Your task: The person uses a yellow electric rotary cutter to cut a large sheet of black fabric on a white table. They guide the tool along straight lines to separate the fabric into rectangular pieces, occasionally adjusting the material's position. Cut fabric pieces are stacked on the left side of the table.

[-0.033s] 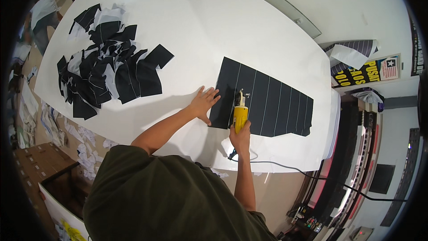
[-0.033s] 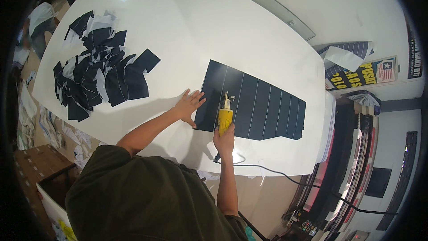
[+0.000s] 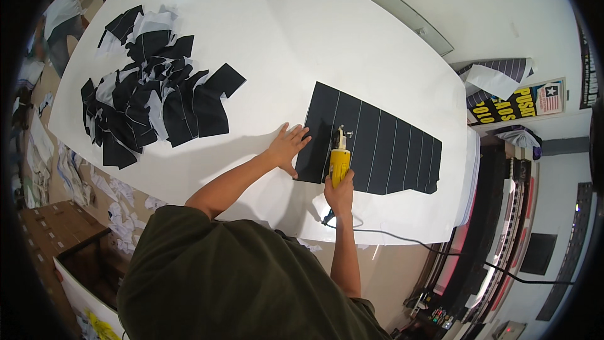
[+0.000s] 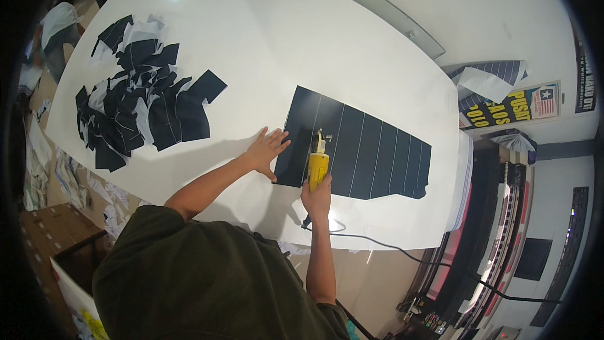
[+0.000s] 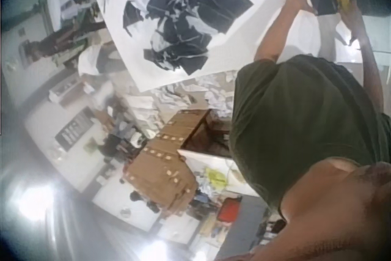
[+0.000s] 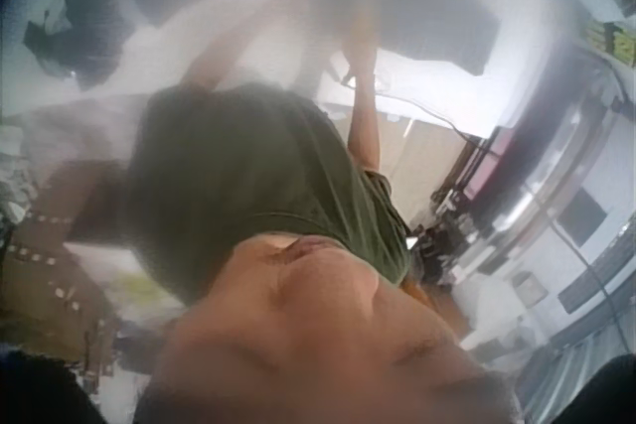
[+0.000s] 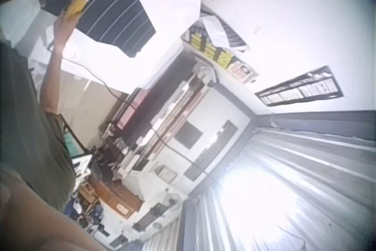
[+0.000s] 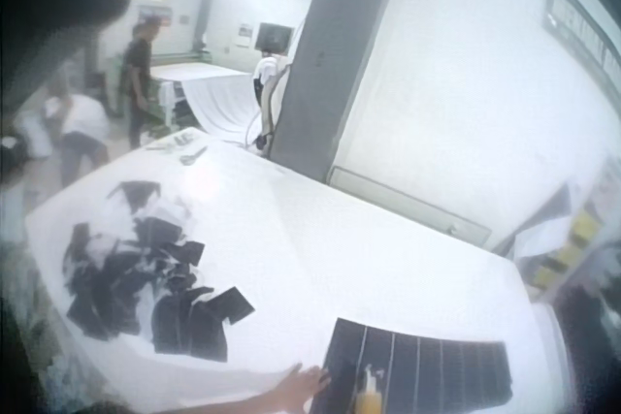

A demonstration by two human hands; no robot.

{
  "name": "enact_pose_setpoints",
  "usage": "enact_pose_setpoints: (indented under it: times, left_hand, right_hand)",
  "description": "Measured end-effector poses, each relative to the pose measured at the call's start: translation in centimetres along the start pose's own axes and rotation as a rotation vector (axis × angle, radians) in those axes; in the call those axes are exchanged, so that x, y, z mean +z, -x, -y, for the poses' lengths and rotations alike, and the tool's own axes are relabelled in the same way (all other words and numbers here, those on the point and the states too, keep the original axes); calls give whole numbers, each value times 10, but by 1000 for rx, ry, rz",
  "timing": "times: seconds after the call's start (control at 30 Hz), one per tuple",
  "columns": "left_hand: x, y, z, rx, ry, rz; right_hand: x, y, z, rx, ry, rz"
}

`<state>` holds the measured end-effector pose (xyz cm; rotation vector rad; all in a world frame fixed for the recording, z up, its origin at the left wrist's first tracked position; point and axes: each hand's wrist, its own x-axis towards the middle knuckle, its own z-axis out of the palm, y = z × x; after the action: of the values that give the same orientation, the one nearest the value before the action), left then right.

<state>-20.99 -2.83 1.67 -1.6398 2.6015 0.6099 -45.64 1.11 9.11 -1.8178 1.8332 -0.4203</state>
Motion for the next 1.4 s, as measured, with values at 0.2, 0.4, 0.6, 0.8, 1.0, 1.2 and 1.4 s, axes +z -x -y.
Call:
enact_pose_setpoints:
  times: [0.2,0.4,0.6,0.8,1.0,1.2,1.4]
  left_hand:
    - [0,3,1,-5,23,-25]
    - [-1,3,0,-8,27,-34]
    - [-5,4,0,-9,11,-22]
    - [-8,6,-1,-8,-2,-26]
    - [-10,8,-2,-26,-5,-16]
    - [-12,2,-5,-16,30,-30]
    - [-2,32,51,-112,32,-97]
  right_hand:
    - [2,-37,10,22,8,19]
    - [1,-74,23,39,50,26]
    - [3,-108,34,25,84,-4]
    - [6,-136,35,18,85,-20]
    - [10,-158,36,1,39,-26]
    - [7,-197,42,-11,87,-86]
    - [-22,-200,56,1,-22,-107]
